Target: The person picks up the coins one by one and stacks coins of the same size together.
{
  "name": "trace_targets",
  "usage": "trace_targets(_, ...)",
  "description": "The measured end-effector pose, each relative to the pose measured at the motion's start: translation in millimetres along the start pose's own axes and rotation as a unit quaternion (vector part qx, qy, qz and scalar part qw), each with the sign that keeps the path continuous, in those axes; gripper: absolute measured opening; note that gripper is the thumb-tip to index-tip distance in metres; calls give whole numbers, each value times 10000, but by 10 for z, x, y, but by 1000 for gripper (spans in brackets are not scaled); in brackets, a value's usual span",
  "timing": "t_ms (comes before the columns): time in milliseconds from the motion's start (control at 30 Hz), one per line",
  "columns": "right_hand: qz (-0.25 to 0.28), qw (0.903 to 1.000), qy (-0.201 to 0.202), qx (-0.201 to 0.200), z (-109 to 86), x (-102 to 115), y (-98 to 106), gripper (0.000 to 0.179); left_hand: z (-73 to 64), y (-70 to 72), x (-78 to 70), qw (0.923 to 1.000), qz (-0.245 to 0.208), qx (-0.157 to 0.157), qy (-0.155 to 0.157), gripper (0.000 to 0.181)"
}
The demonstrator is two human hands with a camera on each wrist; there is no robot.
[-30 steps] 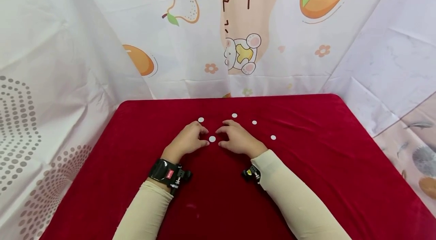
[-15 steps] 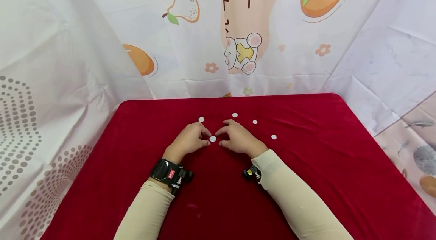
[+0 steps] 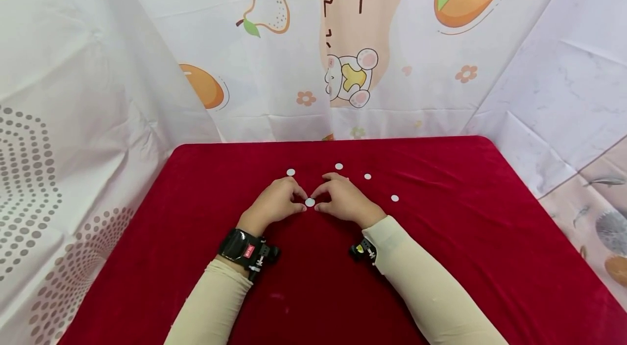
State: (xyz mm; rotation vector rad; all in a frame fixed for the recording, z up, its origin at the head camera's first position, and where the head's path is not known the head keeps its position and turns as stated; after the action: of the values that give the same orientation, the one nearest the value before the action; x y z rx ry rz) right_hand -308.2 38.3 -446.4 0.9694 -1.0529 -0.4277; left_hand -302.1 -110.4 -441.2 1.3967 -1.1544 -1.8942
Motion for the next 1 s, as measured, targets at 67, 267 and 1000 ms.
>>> trace_targets(67, -8, 10000, -10, -20, 0, 9, 4, 23, -4, -5, -18, 10000, -6, 13, -62, 16)
trace_targets(267, 45, 9999, 60, -69, 6, 44, 22, 15, -15, -21, -64, 9998, -2, 77, -188, 15)
trace_targets(1000, 97, 9999, 12, -108, 29, -20, 18, 9, 19, -79, -36, 9999, -77, 56, 97, 8)
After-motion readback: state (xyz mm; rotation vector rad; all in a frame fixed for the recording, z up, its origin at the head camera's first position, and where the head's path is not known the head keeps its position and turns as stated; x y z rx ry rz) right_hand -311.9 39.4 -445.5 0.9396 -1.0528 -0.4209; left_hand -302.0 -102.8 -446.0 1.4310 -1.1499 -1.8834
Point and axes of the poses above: each hand's wrist, its own z-axis towards the middle knuckle, its own y-axis out of the back of the hand, x = y × z, the point moved 7 cm from there along z, towards the middle knuckle, and after that the axes turned 9 degrees about -x, right-handed, at the moved point
